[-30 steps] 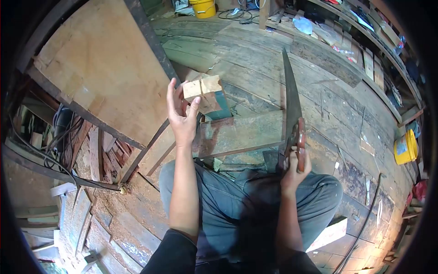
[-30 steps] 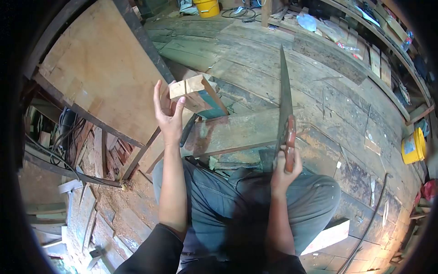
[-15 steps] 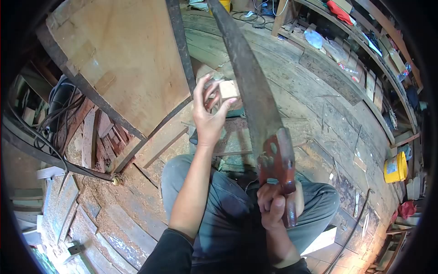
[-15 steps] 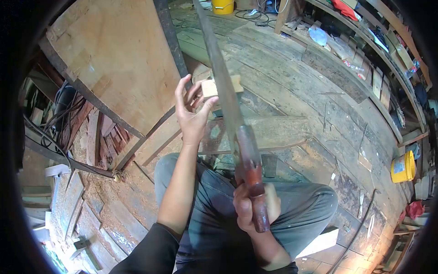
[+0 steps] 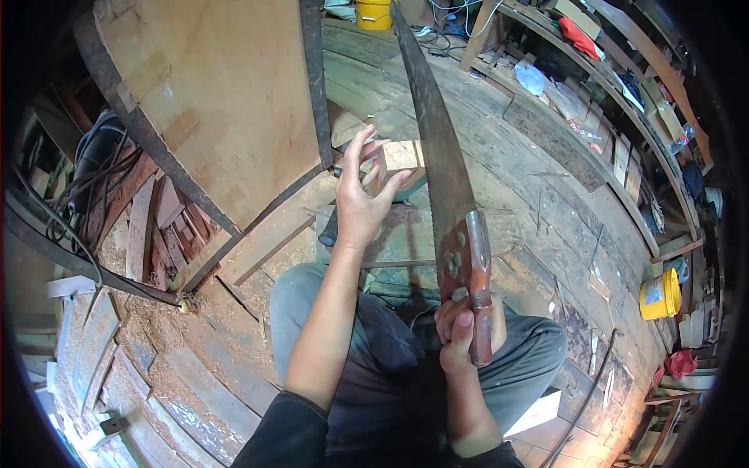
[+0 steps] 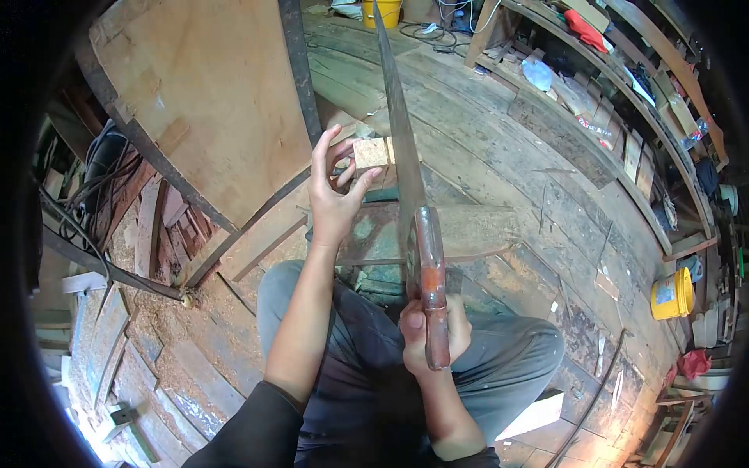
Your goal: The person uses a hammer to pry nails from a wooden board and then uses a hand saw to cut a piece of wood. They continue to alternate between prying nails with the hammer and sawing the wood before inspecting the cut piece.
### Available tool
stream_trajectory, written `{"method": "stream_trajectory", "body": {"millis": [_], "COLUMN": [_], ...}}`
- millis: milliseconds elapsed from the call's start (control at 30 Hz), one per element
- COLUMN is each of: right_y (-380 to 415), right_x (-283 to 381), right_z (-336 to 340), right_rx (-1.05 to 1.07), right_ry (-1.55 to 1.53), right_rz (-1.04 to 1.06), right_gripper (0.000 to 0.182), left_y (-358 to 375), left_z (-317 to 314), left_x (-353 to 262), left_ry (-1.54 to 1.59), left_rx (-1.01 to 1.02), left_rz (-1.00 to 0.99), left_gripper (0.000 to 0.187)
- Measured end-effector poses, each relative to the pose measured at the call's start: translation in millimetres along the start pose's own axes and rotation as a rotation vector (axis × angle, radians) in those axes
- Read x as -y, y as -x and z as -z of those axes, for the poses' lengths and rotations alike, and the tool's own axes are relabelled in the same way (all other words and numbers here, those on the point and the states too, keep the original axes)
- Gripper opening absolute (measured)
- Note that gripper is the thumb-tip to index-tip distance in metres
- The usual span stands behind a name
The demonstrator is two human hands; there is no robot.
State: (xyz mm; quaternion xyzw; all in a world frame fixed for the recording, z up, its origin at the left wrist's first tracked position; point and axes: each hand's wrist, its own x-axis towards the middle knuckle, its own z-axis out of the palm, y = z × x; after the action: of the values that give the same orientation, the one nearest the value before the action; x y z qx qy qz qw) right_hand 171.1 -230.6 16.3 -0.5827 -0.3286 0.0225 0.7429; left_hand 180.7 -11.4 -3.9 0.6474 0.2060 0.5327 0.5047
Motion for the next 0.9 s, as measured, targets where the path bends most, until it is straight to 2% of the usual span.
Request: {"method": "stream_trajectory", "body": {"millis": [267, 333, 433, 533, 600, 633, 700, 800, 867, 900], "right_y": [2, 2, -2, -7, -10, -11, -3, 14, 42, 66], "right_x": [0, 2, 7, 11, 24, 31, 39, 51, 70, 67], "right_z": [2, 1, -1, 0, 1, 0, 6, 20, 31, 49], "right_rx": [0.058, 0.069, 0.068, 0.077, 0.208, 0.229, 0.243, 0.283, -0.023, 0.035], "right_ry": [0.086, 0.085, 0.148, 0.170, 0.311, 0.424, 0.455, 0.514, -0.076, 0.035], "right_rz": [-0.025, -0.024, 0.005, -0.060, -0.103, -0.011, 0.021, 0.096, -0.532, -0.459], "right_gripper": [0.035, 0.034, 0.030, 0.025, 0.020, 0.017, 0.017, 0.016, 0.015, 0.016], "left_y": [-2, -6, -8, -14, -14, -14, -11, 2, -4, -12], "left_z": [6, 8, 8, 5, 6, 2, -1, -13, -15, -12], "left_x": [-1, 4, 5, 5, 3, 4, 6, 0, 2, 5], "left_ry": [-0.036, 0.073, 0.075, 0.128, 0.162, 0.170, 0.012, -0.044, -0.068, -0.067], "left_rx": [-0.012, 0.005, 0.018, -0.008, 0.034, 0.038, 0.054, 0.118, 0.083, 0.029], "left_rz": [0.002, 0.011, -0.023, -0.071, -0.033, -0.028, -0.090, -0.147, -0.198, -0.153], "left_gripper": [0.078, 0.074, 0.073, 0.071, 0.070, 0.070, 0.067, 0.063, 0.061, 0.060]}}
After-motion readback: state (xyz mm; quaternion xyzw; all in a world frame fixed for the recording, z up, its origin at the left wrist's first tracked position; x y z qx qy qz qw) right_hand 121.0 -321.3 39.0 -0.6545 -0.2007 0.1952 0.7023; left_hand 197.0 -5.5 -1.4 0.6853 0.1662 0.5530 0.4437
